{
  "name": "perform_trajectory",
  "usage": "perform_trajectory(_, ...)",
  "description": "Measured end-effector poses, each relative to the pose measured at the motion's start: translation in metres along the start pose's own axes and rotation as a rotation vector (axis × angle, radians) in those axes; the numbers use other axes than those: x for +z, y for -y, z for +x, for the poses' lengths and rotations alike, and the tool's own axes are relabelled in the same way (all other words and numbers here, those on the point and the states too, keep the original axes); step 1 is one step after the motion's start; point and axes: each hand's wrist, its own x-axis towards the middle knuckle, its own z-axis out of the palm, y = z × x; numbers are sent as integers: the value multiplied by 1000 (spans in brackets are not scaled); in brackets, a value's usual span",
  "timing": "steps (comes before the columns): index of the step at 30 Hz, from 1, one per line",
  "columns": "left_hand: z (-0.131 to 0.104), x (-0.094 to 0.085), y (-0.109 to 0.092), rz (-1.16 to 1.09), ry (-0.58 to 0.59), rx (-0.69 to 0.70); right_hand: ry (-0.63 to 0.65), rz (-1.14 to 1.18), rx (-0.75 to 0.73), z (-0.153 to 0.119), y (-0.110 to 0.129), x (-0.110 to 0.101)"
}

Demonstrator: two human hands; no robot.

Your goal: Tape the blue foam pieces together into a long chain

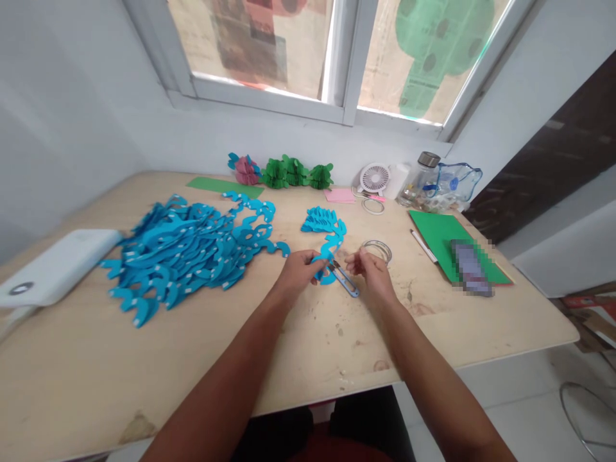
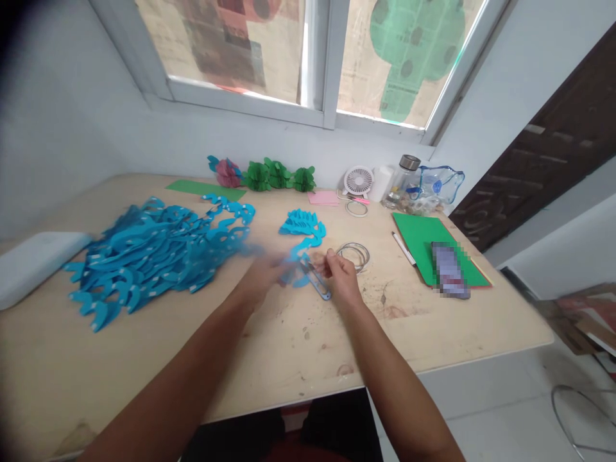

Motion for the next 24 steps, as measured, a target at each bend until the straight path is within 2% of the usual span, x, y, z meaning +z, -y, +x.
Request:
perform_trajectory(2,2,-3,2,-54,-97,12,-12,-68,-13,1,-4,-3)
perform_trajectory(5,4,-5,3,-140,-188,33,-16,-375,-102,2,-13,-6)
perform_trajectory(9,4,-4,1,-120,-225,23,6,-888,-322,2,-19,-2)
perform_trajectory(12,3,-2,-1,-38,-234,-6,15,-1109,-436,2,-21,5)
perform_trajectory(16,5,-1,1,-13,-247,-6,66,-1193,-494,3,-22,9)
perform_trajectory(24,8,2,9,-28,-247,5,167,-1148,-490,3,-24,10)
